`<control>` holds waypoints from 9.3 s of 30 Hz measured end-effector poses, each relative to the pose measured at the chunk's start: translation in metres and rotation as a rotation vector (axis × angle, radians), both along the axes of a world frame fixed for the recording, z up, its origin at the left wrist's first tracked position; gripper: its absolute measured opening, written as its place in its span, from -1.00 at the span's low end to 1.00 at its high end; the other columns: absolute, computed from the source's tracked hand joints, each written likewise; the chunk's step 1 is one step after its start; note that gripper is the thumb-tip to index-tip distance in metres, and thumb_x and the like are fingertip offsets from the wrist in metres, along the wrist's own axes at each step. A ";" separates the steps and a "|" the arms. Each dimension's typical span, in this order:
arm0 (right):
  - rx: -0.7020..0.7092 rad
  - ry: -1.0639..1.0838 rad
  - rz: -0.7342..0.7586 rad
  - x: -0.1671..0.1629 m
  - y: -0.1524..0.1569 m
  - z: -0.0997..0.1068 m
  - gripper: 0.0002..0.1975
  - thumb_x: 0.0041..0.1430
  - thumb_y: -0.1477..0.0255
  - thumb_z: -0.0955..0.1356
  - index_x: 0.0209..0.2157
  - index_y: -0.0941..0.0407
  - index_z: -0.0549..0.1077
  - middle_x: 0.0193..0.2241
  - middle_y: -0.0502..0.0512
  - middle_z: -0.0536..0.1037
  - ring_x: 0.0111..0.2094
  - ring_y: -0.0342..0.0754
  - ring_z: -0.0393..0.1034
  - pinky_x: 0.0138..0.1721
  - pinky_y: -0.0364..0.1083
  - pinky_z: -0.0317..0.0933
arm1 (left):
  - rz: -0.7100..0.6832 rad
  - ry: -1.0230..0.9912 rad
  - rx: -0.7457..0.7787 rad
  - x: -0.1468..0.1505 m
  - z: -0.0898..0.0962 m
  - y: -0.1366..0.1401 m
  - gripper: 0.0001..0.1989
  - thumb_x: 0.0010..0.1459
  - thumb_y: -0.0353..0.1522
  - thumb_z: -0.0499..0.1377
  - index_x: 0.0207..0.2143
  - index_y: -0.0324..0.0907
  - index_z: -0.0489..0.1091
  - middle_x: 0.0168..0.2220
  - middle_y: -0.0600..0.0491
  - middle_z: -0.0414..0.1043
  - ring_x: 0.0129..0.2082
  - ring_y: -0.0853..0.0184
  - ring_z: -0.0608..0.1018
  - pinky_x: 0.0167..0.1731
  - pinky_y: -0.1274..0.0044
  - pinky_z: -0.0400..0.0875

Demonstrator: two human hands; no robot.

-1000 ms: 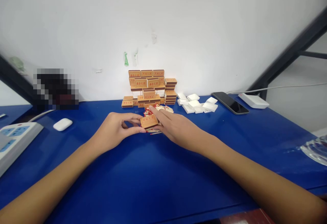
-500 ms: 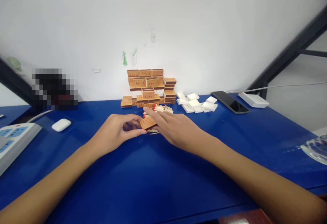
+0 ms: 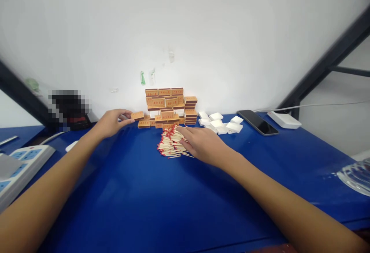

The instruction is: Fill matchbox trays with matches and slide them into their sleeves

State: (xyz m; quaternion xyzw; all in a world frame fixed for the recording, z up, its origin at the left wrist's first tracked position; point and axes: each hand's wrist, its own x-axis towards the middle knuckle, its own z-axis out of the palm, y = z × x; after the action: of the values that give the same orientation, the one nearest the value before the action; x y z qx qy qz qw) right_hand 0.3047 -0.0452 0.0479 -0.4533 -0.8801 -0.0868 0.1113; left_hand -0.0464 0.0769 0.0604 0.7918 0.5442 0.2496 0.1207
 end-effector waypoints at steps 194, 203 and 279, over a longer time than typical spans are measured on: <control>-0.476 0.320 0.170 -0.004 -0.032 0.006 -0.89 0.36 0.55 0.35 -0.23 0.14 0.55 -0.23 0.08 0.52 -0.26 -0.09 0.39 -0.24 -0.11 0.20 | -0.481 0.112 -0.021 0.098 -0.032 -0.137 -0.74 0.23 -0.17 0.27 -0.12 -0.13 0.50 -0.50 0.21 0.27 -0.53 0.43 0.34 -0.49 0.53 0.15; -0.427 0.311 0.162 -0.011 -0.031 -0.004 -0.89 0.36 0.51 0.37 -0.25 0.15 0.58 -0.27 0.07 0.50 -0.30 -0.10 0.39 -0.26 -0.11 0.19 | -0.479 0.113 -0.015 0.097 -0.032 -0.139 -0.75 0.25 -0.17 0.25 -0.13 -0.14 0.50 -0.50 0.21 0.28 -0.53 0.43 0.34 -0.48 0.53 0.16; -0.405 0.245 0.087 0.014 -0.013 0.000 -0.86 0.36 0.53 0.33 -0.35 0.12 0.40 -0.34 0.06 0.49 -0.33 -0.08 0.30 -0.31 -0.11 0.11 | -0.567 0.112 0.071 0.099 -0.030 -0.144 -0.75 0.20 -0.23 0.29 -0.10 -0.12 0.57 -0.54 0.20 0.34 -0.57 0.43 0.38 -0.51 0.55 0.21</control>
State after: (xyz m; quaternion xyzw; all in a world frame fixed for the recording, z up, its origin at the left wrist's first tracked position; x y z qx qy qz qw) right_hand 0.3187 -0.0587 0.0479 -0.4353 -0.8781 0.1519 0.1277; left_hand 0.0531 -0.0674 0.0305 0.9286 0.2980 0.1804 0.1276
